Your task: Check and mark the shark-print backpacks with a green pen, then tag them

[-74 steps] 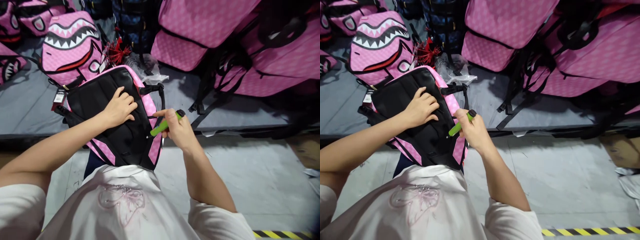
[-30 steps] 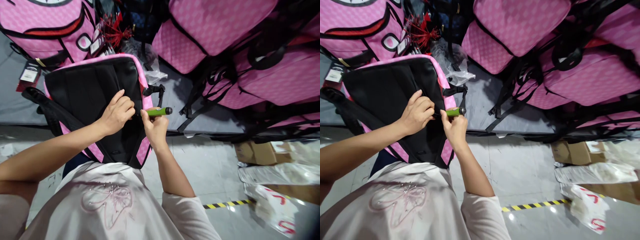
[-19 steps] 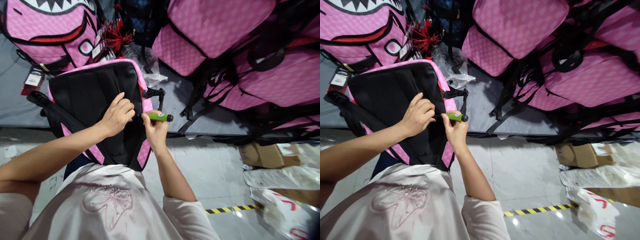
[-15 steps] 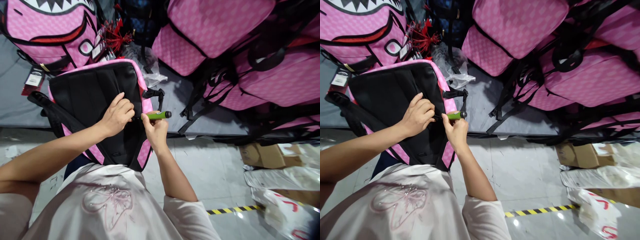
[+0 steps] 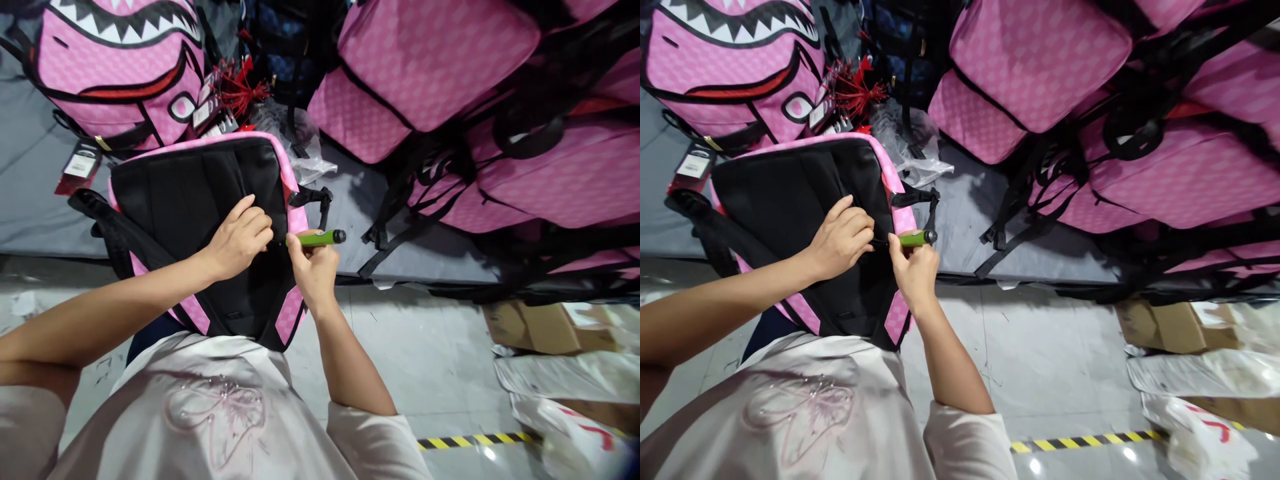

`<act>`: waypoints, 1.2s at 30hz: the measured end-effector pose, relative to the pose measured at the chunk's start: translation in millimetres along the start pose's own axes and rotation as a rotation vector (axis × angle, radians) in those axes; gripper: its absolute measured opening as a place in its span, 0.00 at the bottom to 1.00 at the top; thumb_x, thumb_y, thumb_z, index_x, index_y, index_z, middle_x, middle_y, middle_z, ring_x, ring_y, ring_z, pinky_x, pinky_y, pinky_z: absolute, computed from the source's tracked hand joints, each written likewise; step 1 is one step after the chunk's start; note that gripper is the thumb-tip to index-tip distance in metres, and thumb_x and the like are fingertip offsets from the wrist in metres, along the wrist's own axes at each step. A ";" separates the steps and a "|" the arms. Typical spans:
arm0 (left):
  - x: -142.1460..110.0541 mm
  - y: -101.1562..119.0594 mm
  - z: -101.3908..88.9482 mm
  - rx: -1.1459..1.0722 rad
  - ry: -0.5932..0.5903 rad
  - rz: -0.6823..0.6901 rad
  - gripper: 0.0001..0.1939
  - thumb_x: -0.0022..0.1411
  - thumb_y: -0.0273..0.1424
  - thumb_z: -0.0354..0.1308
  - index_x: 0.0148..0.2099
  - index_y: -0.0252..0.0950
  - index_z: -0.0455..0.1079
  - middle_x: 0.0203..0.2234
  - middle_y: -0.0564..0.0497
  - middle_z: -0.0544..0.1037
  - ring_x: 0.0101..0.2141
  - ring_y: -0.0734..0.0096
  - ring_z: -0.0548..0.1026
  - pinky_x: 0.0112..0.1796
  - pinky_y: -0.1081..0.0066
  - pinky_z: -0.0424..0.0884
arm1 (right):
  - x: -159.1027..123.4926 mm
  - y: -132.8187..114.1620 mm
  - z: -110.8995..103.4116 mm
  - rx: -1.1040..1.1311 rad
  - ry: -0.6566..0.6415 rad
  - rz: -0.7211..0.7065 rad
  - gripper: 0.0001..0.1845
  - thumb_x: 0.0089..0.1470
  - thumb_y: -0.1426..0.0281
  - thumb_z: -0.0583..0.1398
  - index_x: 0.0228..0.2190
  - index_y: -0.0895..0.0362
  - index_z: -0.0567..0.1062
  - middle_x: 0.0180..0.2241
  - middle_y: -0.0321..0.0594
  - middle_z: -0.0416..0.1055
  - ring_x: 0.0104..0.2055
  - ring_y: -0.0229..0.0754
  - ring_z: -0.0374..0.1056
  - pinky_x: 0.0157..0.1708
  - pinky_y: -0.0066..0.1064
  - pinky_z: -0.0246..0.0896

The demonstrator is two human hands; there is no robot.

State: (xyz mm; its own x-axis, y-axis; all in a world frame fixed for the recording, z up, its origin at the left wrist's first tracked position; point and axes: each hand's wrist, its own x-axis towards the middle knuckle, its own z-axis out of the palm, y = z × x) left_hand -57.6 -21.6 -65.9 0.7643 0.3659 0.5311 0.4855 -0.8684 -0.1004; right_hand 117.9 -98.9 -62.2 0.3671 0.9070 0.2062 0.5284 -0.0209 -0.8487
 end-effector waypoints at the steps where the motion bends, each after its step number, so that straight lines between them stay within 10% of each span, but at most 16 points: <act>1: 0.2 0.0 0.0 -0.011 -0.002 -0.005 0.04 0.66 0.25 0.55 0.38 0.36 0.70 0.38 0.49 0.78 0.46 0.63 0.75 0.62 0.48 0.71 | 0.6 -0.4 -0.2 0.003 0.002 0.002 0.17 0.60 0.56 0.62 0.29 0.56 0.73 0.23 0.34 0.70 0.23 0.37 0.64 0.28 0.30 0.61; 10: 2.6 0.4 -6.9 0.002 -0.057 0.002 0.02 0.66 0.26 0.57 0.38 0.36 0.71 0.39 0.47 0.78 0.45 0.60 0.75 0.61 0.48 0.71 | -2.9 0.3 -2.5 0.091 -0.012 0.020 0.16 0.59 0.56 0.62 0.31 0.56 0.73 0.23 0.32 0.70 0.23 0.37 0.65 0.28 0.30 0.61; 22: -4.6 37.0 -91.3 0.109 0.014 0.025 0.07 0.68 0.27 0.55 0.35 0.36 0.71 0.34 0.50 0.79 0.40 0.63 0.76 0.59 0.55 0.69 | -29.9 -9.0 -27.0 0.513 -0.036 0.149 0.18 0.54 0.52 0.64 0.30 0.54 0.71 0.16 0.28 0.65 0.16 0.35 0.59 0.16 0.28 0.55; 31: -8.8 44.4 -175.0 0.048 0.066 -0.252 0.13 0.66 0.38 0.62 0.32 0.38 0.68 0.34 0.52 0.81 0.35 0.64 0.77 0.51 0.55 0.65 | -25.5 -90.8 -32.3 0.669 0.076 -0.249 0.19 0.56 0.50 0.66 0.31 0.52 0.73 0.18 0.28 0.66 0.16 0.34 0.61 0.17 0.28 0.59; 36: -13.2 58.5 -173.9 0.006 0.056 -0.527 0.13 0.62 0.39 0.67 0.34 0.37 0.71 0.34 0.51 0.81 0.37 0.63 0.78 0.47 0.57 0.65 | -7.6 -113.8 -39.5 0.649 -0.069 -0.489 0.15 0.56 0.54 0.68 0.35 0.51 0.77 0.26 0.32 0.73 0.21 0.34 0.67 0.22 0.28 0.65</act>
State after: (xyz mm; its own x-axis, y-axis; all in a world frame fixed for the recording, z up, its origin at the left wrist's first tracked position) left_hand -113.1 -135.4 67.5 0.3920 0.7341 0.5545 0.8003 -0.5694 0.1880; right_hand 85.3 -120.0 52.1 0.1505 0.7749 0.6140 0.0597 0.6128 -0.7880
